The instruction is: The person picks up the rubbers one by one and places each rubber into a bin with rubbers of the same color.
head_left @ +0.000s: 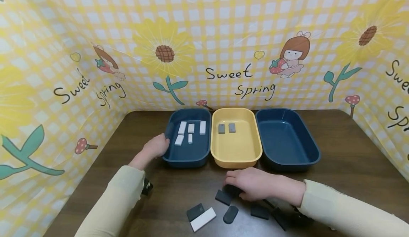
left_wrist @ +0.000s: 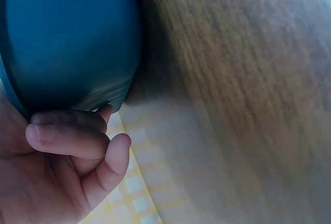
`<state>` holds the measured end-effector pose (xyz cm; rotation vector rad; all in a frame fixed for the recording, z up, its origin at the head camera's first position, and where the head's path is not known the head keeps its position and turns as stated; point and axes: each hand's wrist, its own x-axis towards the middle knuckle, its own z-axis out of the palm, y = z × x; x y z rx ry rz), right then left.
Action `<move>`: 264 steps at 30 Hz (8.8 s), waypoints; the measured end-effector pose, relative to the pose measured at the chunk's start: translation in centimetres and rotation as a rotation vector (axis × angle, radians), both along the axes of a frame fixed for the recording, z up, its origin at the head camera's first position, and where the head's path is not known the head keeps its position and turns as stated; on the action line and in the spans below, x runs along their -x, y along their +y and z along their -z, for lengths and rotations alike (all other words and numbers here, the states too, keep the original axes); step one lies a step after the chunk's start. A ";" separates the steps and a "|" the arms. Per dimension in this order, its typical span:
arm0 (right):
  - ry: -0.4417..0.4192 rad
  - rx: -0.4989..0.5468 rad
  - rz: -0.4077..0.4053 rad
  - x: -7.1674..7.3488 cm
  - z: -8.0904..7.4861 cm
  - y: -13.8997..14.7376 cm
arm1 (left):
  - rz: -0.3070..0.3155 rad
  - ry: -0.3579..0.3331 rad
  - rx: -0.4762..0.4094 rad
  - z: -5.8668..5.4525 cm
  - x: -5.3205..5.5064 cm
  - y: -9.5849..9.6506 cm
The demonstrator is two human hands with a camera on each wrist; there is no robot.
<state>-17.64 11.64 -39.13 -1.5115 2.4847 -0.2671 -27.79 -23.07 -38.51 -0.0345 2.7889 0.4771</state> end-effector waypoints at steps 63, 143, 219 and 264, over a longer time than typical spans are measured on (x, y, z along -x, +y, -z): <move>-0.016 -0.174 0.709 16.4 -3.1 8.8 | 0.969 0.337 0.124 1.5 -4.5 22.9; 0.270 -0.027 -0.300 -5.5 1.5 0.5 | 0.944 0.297 0.075 1.9 -4.6 23.1; 0.275 0.058 0.527 6.4 -6.6 11.5 | 0.915 0.265 0.026 1.9 -4.3 23.1; -0.263 0.010 1.121 16.5 -0.5 12.1 | 0.916 0.297 0.040 1.8 -4.7 23.1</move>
